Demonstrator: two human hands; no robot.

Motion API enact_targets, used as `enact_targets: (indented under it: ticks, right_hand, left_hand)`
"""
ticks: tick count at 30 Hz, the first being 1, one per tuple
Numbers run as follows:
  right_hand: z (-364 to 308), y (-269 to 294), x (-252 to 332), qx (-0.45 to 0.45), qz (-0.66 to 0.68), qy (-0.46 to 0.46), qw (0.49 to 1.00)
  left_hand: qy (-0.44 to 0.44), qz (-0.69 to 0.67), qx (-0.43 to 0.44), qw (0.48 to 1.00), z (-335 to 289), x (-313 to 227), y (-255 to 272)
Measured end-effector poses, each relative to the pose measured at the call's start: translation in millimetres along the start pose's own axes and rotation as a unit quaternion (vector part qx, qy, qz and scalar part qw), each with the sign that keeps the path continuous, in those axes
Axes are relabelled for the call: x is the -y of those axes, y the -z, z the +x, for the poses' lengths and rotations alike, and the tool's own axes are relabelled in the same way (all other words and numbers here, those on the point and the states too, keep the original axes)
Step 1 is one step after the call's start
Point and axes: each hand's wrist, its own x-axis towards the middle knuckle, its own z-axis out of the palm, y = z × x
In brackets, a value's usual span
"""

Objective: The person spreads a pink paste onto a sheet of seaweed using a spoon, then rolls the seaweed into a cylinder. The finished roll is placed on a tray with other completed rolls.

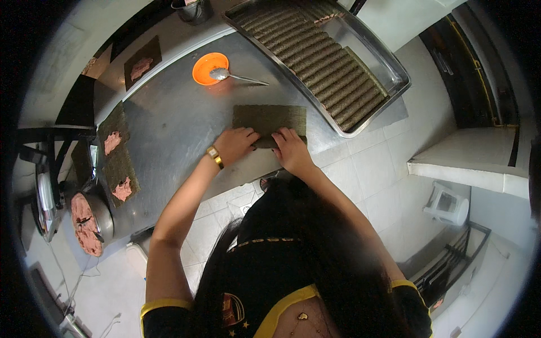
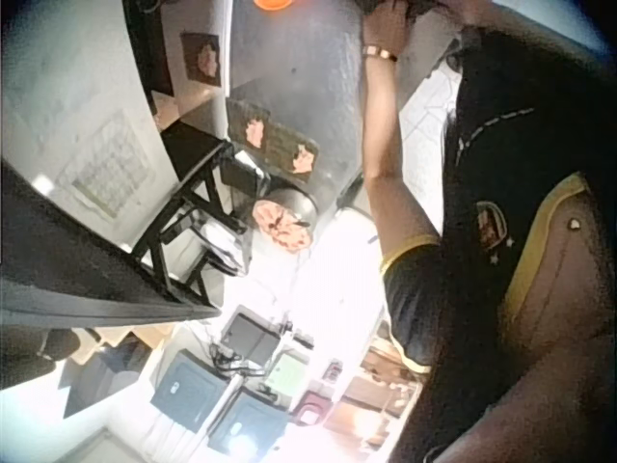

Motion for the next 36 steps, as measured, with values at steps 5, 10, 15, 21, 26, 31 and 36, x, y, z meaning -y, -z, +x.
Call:
enact_targets:
  ticks: [5,10,15,21,26,31,36]
  right_hand:
    - [-20.4,3.4,-7.6,-0.017,-0.037,0.027,0.999]
    - [-27.5,14.3,-13.7,0.022,-0.049,-0.009,0.999]
    - [-30.6,15.5,-16.3,0.015,-0.052,-0.023,0.998]
    - [-31.8,24.5,-11.0,0.042,-0.057,-0.04,0.997]
    - [-35.6,28.0,-8.8,0.03,-0.055,-0.046,0.997]
    - [-22.7,20.6,1.7,-0.035,-0.061,0.05,0.996]
    - [-8.7,0.4,14.5,0.007,-0.03,0.044,0.999]
  left_hand:
    - [0.044,-0.019,-0.01,0.999,-17.9,-12.7,-3.2]
    - [0.05,-0.03,-0.008,0.998,-20.2,-11.9,-4.6]
    - [0.078,-0.06,0.033,0.995,-20.6,-6.2,5.1]
    - [0.099,-0.056,0.055,0.992,-26.1,3.4,3.2]
    - [0.097,-0.067,0.048,0.992,-26.2,4.6,5.5]
    - [0.111,-0.071,0.046,0.99,-30.1,6.9,11.2]
    - [0.11,-0.056,0.067,0.99,-28.7,10.9,12.6]
